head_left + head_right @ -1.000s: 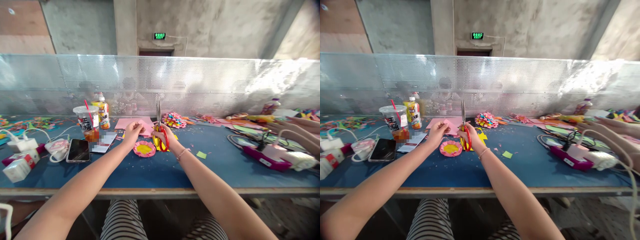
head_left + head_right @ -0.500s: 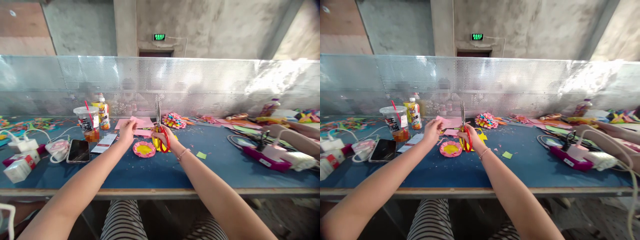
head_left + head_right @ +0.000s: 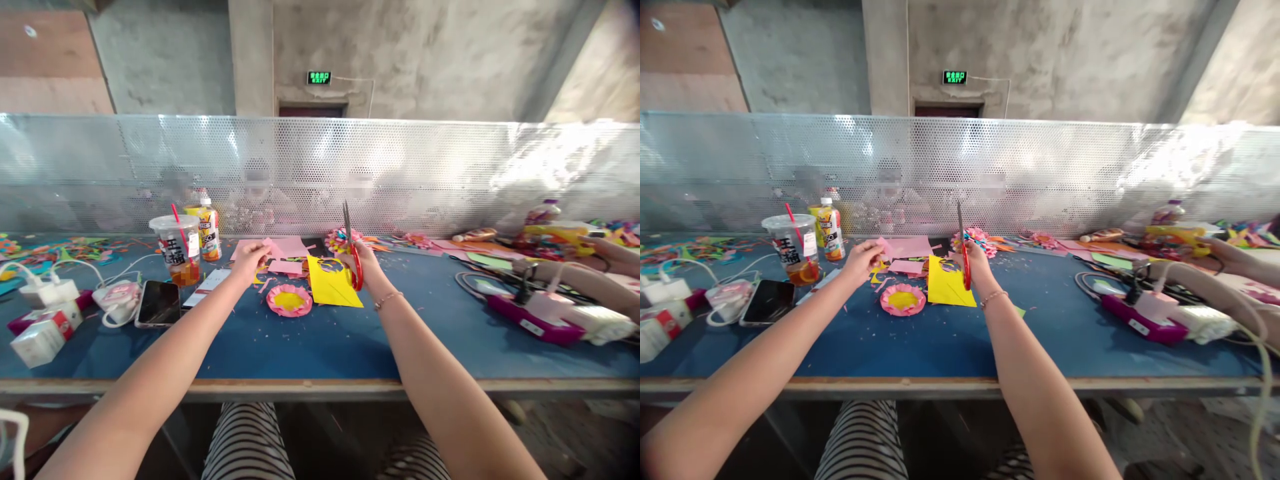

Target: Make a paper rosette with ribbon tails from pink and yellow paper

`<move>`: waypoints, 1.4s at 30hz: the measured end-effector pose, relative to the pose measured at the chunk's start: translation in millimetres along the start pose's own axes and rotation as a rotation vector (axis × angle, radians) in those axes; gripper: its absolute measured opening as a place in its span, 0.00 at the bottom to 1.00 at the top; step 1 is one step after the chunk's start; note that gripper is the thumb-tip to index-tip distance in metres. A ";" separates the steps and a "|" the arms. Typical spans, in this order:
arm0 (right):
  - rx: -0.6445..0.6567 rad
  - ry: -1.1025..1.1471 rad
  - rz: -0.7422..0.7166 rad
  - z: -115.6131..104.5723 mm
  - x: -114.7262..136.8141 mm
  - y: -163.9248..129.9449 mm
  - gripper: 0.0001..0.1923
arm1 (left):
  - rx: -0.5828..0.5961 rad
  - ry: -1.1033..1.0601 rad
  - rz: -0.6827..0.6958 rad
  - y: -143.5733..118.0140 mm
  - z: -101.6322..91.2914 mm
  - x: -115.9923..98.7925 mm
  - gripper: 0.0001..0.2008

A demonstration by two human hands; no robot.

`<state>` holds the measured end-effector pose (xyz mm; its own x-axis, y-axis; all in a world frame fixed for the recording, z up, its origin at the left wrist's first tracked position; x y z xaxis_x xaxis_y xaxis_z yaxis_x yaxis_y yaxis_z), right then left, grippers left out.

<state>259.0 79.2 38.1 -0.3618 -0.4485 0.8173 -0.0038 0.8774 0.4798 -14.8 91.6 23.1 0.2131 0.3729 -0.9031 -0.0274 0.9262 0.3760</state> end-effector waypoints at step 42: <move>0.277 -0.917 0.288 11.4 -54.9 -5.7 0.16 | 0.382 1.256 0.255 -31.9 51.9 25.7 0.10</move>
<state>268.2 100.8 -13.1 -0.9622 -0.0104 0.2720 0.0220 0.9930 0.1157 42.3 68.8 -1.3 -0.7997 0.5206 -0.2992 0.3850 0.8270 0.4098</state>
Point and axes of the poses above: each hand's wrist, its own y-axis towards the middle knuckle, its own z-axis out of the palm, x = y × z, the point moved 7 cm from there along y, towards the middle knuckle, and after that the axes turned 2 degrees about x, right-handed, at the moved point
